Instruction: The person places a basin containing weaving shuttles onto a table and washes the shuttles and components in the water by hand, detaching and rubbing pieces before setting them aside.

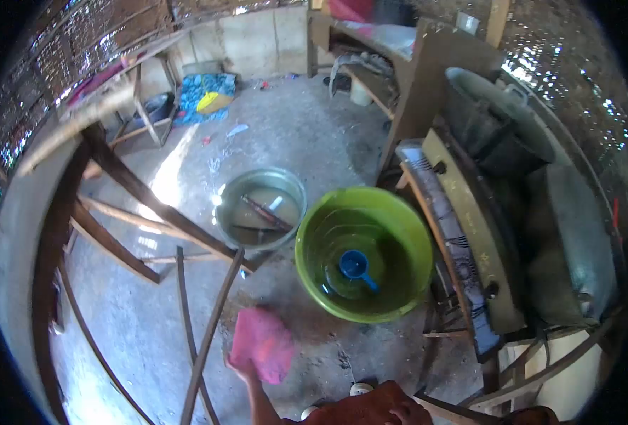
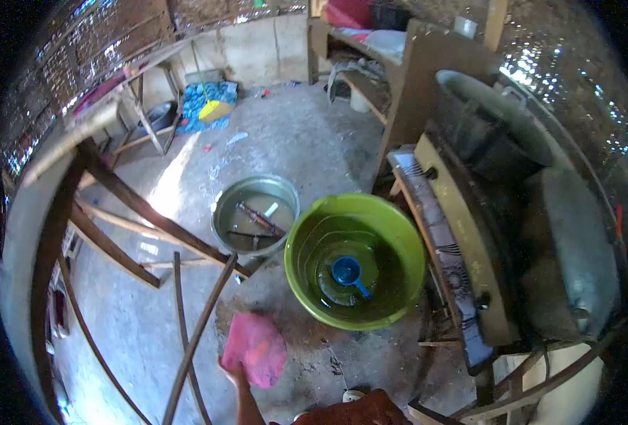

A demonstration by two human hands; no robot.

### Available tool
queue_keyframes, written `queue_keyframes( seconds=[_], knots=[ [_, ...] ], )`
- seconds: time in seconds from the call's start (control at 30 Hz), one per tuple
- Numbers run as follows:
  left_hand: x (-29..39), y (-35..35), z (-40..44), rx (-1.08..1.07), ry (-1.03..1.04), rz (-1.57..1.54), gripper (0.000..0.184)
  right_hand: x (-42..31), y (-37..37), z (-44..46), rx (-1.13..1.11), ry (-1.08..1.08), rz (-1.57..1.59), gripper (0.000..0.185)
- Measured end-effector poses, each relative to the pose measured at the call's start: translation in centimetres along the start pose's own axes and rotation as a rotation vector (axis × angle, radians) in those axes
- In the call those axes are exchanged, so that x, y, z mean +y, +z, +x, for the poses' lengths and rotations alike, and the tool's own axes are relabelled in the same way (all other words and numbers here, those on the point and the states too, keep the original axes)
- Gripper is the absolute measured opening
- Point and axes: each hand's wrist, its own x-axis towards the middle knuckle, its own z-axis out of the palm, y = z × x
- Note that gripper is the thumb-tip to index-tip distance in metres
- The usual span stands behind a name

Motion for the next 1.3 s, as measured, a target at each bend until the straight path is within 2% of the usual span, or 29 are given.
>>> queue_keyframes(
  seconds=[0.07,0.1,0.13,0.17,0.2,0.23,0.27,0.33,0.37,0.4,0.43,0.47,0.5,0.57,0.6,0.67,0.73,0.77,0.8,0.83,0.87,0.93,1.0,1.07,1.1,1.17,1.2,1.27,1.3],
  knots=[
    [5.0,0.4,-3.7,-0.208,0.170,-0.251,0.061,-1.0,-0.7,-1.5,-0.026,0.037,-0.030,0.039],
    [8.0,0.6,-6.7,-0.366,-0.016,-0.432,0.054,-1.4,-1.3,-2.4,-0.071,0.074,-0.068,0.040],
    [13.2,0.8,-10.2,-0.491,-0.247,-0.610,0.049,-1.1,-1.8,-3.2,-0.028,0.030,-0.050,0.054],
    [18.7,1.0,-13.6,-0.573,-0.486,-0.738,0.047,-1.5,-3.1,-2.7,-0.165,0.107,0.082,0.061],
    [24.3,0.3,-17.7,-0.764,-0.157,-0.370,0.042,-1.1,-4.3,-1.9,-0.298,0.182,0.221,0.067],
    [30.0,-0.4,-21.8,-0.832,0.212,-0.028,0.045,1.2,-1.1,-0.9,-0.128,0.347,0.693,0.069],
    [33.9,-1.2,-24.8,-1.030,0.422,0.143,0.048,2.9,1.2,-0.7,0.074,0.480,1.156,0.071],
    [41.5,-2.5,-30.3,-1.353,0.991,0.306,0.050,-2.1,-14.0,1.2,0.192,0.809,1.753,0.063],
    [45.4,-3.9,-32.9,-1.523,1.006,0.360,0.047,-1.7,-17.3,1.6,0.159,0.700,1.645,0.057],
    [47.2,-4.9,-35.6,-1.545,1.156,0.452,0.046,-1.2,-20.6,2.0,0.141,0.595,1.535,0.051],
    [49.2,-5.8,-37.8,-1.558,1.314,0.539,0.045,-0.8,-23.5,1.3,0.200,0.338,1.426,0.048],
    [52.2,-6.8,-39.3,-1.605,1.356,0.527,0.045,-1.4,-27.9,-0.1,0.256,0.440,1.197,0.042],
    [56.1,-8.0,-40.4,-1.615,1.323,0.422,0.044,-1.9,-32.2,-1.3,0.302,0.545,0.968,0.037],
    [64.0,-10.3,-43.0,-1.689,1.331,0.296,0.043,-0.5,-37.3,-3.8,0.613,0.501,0.563,0.020],
    [67.9,-11.6,-44.3,-1.866,0.924,0.066,0.042,0.5,-40.4,-6.1,0.639,0.538,0.653,0.019],
    [71.1,-12.0,-45.1,-2.009,0.495,-0.117,0.042,0.9,-49.4,-11.5,0.749,0.536,0.743,0.017],
    [71.2,-11.1,-44.6,-1.714,1.262,-0.163,0.041,2.2,-57.5,-19.3,0.959,0.682,0.849,0.017],
    [71.7,-11.1,-44.5,-1.732,1.271,-0.160,0.041,4.4,-60.2,-22.7,1.096,0.804,0.815,0.020],
    [72.2,-11.0,-44.3,-1.786,1.150,-0.083,0.042,5.0,-63.3,-26.8,1.192,0.803,0.662,0.021],
    [72.9,-10.4,-44.1,-1.828,1.031,-0.013,0.043,6.6,-65.0,-30.1,1.452,0.769,0.746,0.022],
    [73.5,-9.5,-43.7,-1.650,1.429,-0.041,0.044,8.2,-66.0,-33.9,1.535,0.746,0.592,0.022],
    [72.8,-7.7,-42.6,-1.662,1.384,-0.013,0.045,14.1,-65.5,-41.1,1.644,0.780,0.547,0.023],
    [73.7,-6.5,-42.2,-1.669,1.335,0.019,0.045,22.8,-61.9,-47.9,1.842,0.492,0.901,0.026],
    [75.3,-6.0,-41.9,-1.730,1.078,0.134,0.044,27.0,-58.4,-52.8,1.842,0.913,0.801,0.026],
    [75.6,-5.5,-41.6,-1.728,1.080,0.140,0.044,30.0,-55.9,-55.6,1.830,1.069,0.737,0.027],
    [76.1,-4.5,-40.6,-1.645,1.165,0.175,0.044,32.2,-52.8,-55.7,1.871,1.051,0.555,0.027],
    [76.3,-4.0,-40.2,-1.630,1.154,0.188,0.044,29.3,-53.1,-54.4,1.899,0.989,0.475,0.027],
    [76.2,-3.3,-39.1,-1.651,1.074,0.206,0.042,26.9,-53.0,-53.6,1.809,1.249,0.729,0.025],
    [75.9,-3.2,-38.3,-1.596,1.035,0.227,0.042,33.9,-48.4,-57.4,1.777,1.140,0.895,0.024]
  ],
)
